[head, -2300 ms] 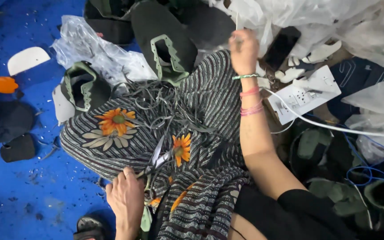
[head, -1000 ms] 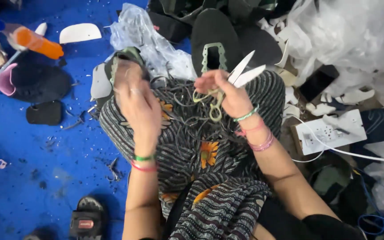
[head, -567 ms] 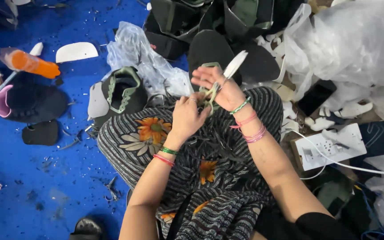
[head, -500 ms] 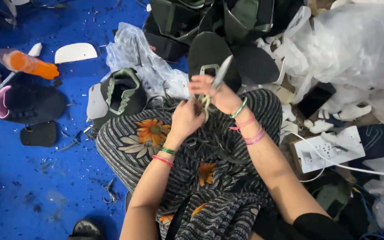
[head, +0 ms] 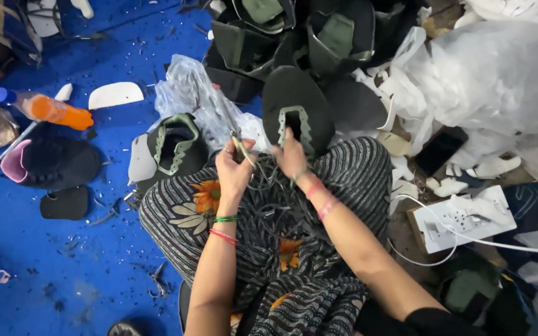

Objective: The person sits on the floor and uses scissors to trim excess black foam and lining material from the edges of shoe uppers, rotating each upper to cut around the opening, then sets it aside and picks up the next one.

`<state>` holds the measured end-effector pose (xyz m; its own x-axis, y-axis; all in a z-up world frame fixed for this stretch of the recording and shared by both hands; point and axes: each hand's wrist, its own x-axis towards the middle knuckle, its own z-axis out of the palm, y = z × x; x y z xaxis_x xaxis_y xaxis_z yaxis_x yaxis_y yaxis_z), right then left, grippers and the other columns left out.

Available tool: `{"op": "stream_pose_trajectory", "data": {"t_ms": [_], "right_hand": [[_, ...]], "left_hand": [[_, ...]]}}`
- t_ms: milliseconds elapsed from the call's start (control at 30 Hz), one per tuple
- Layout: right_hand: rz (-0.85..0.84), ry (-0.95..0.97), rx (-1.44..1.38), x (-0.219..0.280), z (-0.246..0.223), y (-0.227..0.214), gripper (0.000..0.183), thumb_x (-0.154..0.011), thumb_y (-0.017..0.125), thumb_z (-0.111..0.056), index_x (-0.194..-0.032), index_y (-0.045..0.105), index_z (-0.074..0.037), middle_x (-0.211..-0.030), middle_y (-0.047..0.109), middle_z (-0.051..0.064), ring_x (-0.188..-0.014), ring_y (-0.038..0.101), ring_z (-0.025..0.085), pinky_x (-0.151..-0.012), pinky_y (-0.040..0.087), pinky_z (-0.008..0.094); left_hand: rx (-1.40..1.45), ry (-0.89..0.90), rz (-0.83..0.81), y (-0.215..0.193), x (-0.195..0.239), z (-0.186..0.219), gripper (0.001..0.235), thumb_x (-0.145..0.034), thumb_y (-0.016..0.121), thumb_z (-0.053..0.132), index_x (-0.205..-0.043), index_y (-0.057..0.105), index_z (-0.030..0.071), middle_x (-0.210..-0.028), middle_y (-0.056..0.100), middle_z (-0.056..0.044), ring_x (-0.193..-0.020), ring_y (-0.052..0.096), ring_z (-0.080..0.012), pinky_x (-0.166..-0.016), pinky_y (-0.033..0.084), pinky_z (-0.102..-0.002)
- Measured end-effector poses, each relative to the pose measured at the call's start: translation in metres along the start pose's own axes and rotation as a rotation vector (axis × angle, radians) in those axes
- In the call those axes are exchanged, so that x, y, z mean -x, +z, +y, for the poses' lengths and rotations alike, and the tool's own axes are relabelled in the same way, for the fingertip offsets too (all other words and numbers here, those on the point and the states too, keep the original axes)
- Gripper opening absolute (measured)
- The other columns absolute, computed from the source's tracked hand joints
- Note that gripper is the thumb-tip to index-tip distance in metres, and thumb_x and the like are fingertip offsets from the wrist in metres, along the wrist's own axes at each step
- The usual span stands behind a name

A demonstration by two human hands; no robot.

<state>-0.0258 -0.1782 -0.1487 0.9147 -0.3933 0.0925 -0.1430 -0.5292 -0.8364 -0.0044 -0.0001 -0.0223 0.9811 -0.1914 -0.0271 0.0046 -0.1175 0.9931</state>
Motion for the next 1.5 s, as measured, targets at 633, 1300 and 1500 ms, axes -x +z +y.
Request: {"op": "stream_pose_trajectory", "data": {"t_ms": [633, 1300, 1500], "right_hand": [[-0.474, 0.235, -1.63, 0.113, -0.189, -0.215, 0.073, -0.096, 0.066, -0.043, -0.147, 0.047, 0.005, -0.136, 0.066, 0.019, -0.123, 0.064, 0.029, -0.11, 0.048, 0.042], [-0.126, 0.153, -1.702, 0.128, -0.151, -0.27, 0.059, -0.089, 0.076, -0.015, -0.14, 0.053, 0.002, -0.134, 0.068, 0.009, -0.115, 0.068, 0.023, -0.102, 0.055, 0.041], [-0.249, 0.087, -1.624, 0.126, -0.14, -0.256, 0.054, -0.101, 0.079, -0.009, -0.145, 0.052, 0.008, -0.129, 0.067, 0.015, -0.118, 0.067, 0.026, -0.106, 0.054, 0.039]], "left_hand": [[0.226, 0.088, -0.242, 0.01, 0.144, 0.104, 0.044, -0.077, 0.098, 0.012, -0.093, 0.058, 0.004, -0.086, 0.053, 0.001, -0.078, 0.049, -0.0111, -0.071, 0.043, -0.027], [0.631, 0.188, 0.302, -0.097, 0.143, 0.123, 0.005, -0.085, 0.07, 0.004, -0.087, 0.068, 0.0, -0.078, 0.067, -0.009, -0.063, 0.062, -0.0179, -0.057, 0.05, -0.03], [0.029, -0.171, -0.211, -0.086, 0.22, 0.081, 0.038, -0.085, 0.089, 0.025, -0.069, 0.063, 0.001, -0.066, 0.06, -0.003, -0.057, 0.053, -0.0126, -0.053, 0.041, -0.029]]}}
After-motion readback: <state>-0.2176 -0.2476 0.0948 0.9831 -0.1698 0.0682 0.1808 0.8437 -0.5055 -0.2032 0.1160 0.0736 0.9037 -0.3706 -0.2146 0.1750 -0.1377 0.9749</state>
